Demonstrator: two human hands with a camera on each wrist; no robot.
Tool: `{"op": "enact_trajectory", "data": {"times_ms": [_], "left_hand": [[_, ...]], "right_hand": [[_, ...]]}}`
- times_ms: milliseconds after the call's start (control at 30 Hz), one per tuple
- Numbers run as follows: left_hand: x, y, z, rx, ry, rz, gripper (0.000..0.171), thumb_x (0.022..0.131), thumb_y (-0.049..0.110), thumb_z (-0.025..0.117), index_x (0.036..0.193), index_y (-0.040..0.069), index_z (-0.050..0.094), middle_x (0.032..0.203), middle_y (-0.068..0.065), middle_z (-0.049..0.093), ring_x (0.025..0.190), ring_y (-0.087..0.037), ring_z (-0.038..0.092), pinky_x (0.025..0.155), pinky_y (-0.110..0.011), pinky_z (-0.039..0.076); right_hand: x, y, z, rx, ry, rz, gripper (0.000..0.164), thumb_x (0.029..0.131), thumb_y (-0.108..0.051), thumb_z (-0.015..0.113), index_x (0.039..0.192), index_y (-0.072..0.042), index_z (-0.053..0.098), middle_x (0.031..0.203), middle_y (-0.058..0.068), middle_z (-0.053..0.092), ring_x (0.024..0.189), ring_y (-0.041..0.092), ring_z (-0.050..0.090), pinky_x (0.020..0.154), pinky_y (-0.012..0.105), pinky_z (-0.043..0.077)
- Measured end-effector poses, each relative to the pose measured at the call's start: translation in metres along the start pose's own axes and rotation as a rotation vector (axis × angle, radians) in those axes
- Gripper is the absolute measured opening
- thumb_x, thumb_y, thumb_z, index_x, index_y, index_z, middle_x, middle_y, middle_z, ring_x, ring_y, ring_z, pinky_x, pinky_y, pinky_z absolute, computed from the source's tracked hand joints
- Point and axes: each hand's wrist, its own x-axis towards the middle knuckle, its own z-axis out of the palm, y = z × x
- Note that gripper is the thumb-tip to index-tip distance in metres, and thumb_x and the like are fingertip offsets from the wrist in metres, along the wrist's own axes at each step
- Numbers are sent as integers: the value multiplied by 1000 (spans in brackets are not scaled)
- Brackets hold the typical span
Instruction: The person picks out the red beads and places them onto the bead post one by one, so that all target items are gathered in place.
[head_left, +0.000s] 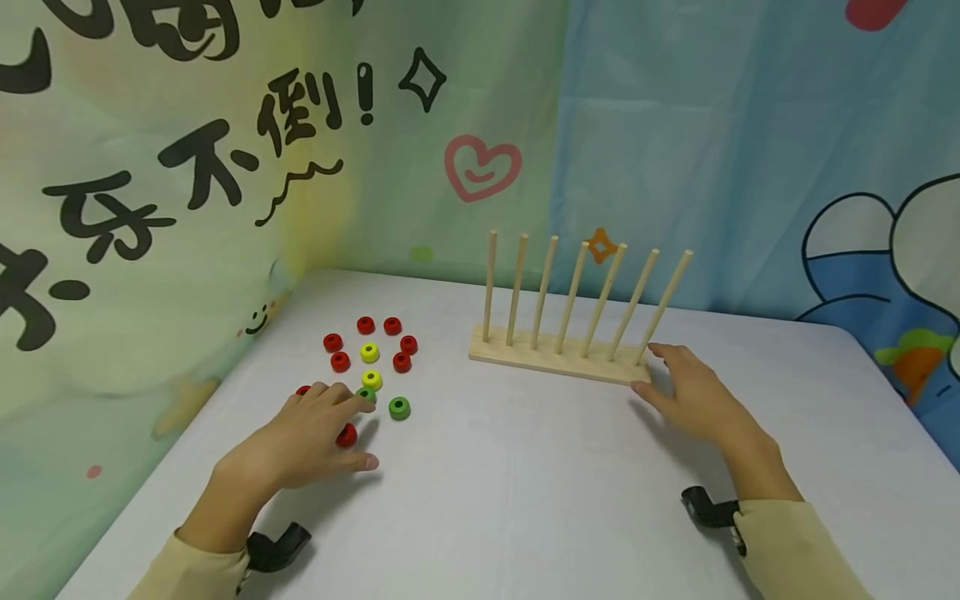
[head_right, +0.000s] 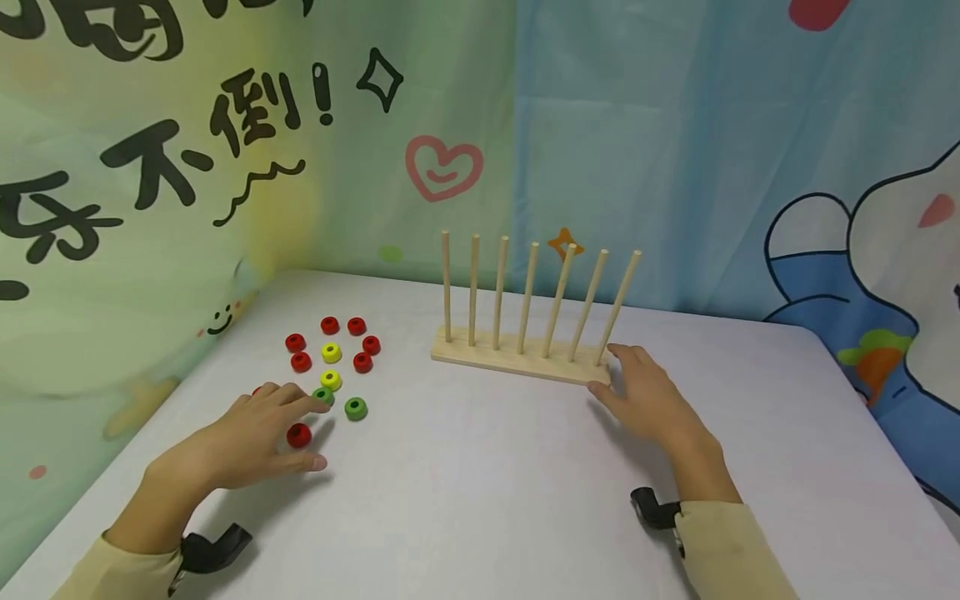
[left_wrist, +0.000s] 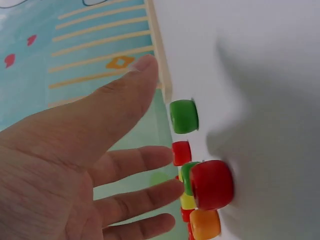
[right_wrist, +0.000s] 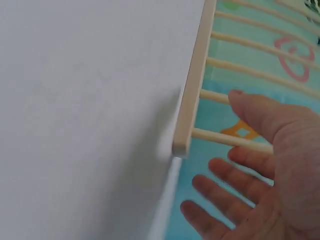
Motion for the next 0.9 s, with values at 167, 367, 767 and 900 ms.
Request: {"op": "enact_trajectory", "data": {"times_ms": [167, 367, 767, 900], "left_hand": [[1, -1, -1, 4, -5, -15, 67, 78, 61, 74, 128, 17, 62, 120, -5, 57, 118, -33, 48, 96, -58, 39], [2, -2, -3, 5, -21, -20, 64, 79, 59, 74, 125, 16, 63, 116, -4, 58, 117, -33, 48, 96, -58, 38], [0, -7, 0, -10, -67, -33, 52, 80, 52, 76, 115, 15, 68, 110, 1, 59, 103, -25, 54, 88, -54, 44], [-1, -13, 2, -35, -76, -20, 49, 81, 47, 77, 115, 13, 67, 104, 5, 58, 94, -16, 56, 86, -48, 48]], "right_hand": [[7, 9, 2, 59, -28, 23, 78, 96, -43, 62, 146, 9, 32, 143, 33, 37, 126, 51, 42, 99, 66, 35], [13, 14, 2, 52, -40, 26, 76, 95, -42, 64, 144, 11, 38, 139, 34, 42, 124, 52, 45, 97, 66, 37], [19, 23, 2, 50, -14, -24, 55, 94, -31, 67, 131, 7, 55, 139, 31, 47, 130, 51, 40, 104, 64, 32], [19, 21, 4, 70, -16, -34, 53, 94, -30, 68, 130, 6, 56, 140, 31, 47, 130, 51, 40, 103, 64, 32]]}}
